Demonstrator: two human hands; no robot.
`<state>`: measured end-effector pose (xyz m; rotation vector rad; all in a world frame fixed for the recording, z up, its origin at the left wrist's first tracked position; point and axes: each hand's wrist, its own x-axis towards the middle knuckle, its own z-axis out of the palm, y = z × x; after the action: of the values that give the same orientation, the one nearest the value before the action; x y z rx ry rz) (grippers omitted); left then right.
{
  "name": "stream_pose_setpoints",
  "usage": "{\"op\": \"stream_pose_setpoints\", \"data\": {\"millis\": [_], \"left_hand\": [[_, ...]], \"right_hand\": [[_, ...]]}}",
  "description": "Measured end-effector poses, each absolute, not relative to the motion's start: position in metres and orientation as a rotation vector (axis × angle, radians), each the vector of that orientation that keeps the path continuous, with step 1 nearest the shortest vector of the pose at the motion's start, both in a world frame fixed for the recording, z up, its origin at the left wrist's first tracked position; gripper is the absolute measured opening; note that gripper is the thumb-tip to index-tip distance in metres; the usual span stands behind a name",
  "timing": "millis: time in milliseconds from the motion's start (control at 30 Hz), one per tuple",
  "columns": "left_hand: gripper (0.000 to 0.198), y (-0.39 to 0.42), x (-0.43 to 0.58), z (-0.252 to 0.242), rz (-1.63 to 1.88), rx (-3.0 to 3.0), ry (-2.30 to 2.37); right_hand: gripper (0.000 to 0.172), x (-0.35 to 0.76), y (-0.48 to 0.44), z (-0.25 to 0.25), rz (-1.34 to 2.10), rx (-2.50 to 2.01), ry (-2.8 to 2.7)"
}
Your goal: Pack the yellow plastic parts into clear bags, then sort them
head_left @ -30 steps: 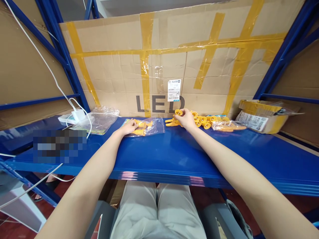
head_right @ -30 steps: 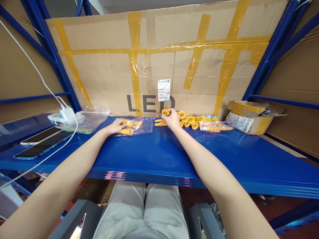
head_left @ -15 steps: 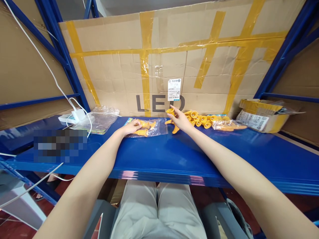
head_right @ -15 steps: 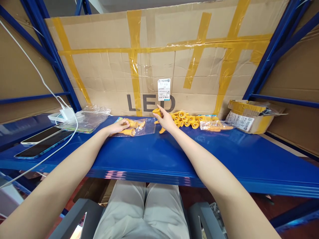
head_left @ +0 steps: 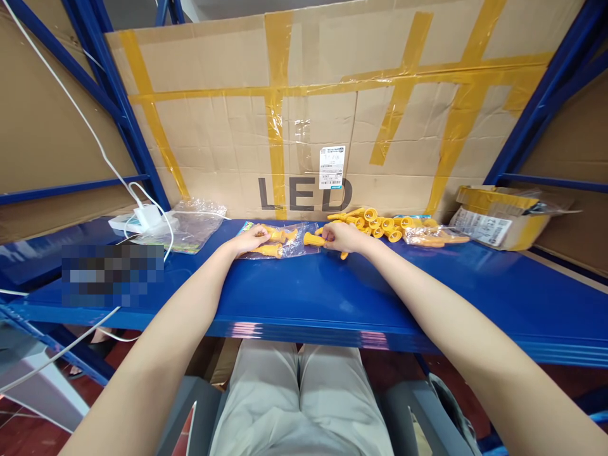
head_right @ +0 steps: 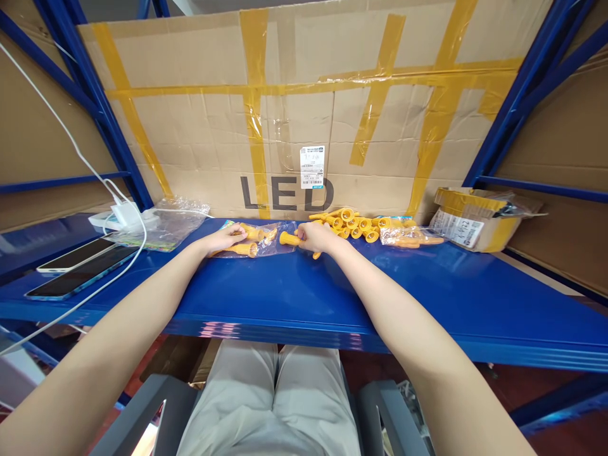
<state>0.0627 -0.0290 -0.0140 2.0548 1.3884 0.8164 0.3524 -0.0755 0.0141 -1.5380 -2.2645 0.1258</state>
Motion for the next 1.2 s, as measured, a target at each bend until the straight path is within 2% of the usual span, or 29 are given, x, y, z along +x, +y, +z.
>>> {"op": "stream_pose_setpoints", "data": {"millis": [467,567,733,867,967,1067,1200], "left_hand": [[0.026,-0.039,0.077,-0.011,0.855,1.786,1.159],[0.025,-0.039,0.078,-0.01,0.87,1.776,1.191],[0.024,-0.04,0.079,-0.01,0.903,1.72,1.243],[0.025,-0.038,0.081,-0.011,1.014,1.679,1.313],[0.024,-0.036,0.083,-0.013,1.099,1.652,1.372],[0.024,-0.036,0.084,-0.013,1.111,1.59,1.359],[0.024,-0.038,0.084,-0.011,1.101,1.542,1.31]], "right_hand": [[0.028,0.341,-0.071,-0.003,0.815,-1.079,-2.025],[0.027,0.333,-0.07,-0.01,0.825,-1.088,-1.969],[0.01,0.321,-0.071,-0.015,0.759,-1.123,-1.928],[0.022,0.324,-0.072,-0.013,0.528,-1.06,-2.009],[0.021,0.328,-0.073,-0.009,0.33,-1.18,-2.194],[0.014,0.328,-0.076,-0.008,0.446,-1.256,-2.22],[0.002,0.325,-0.08,-0.007,0.734,-1.111,-2.133]]}}
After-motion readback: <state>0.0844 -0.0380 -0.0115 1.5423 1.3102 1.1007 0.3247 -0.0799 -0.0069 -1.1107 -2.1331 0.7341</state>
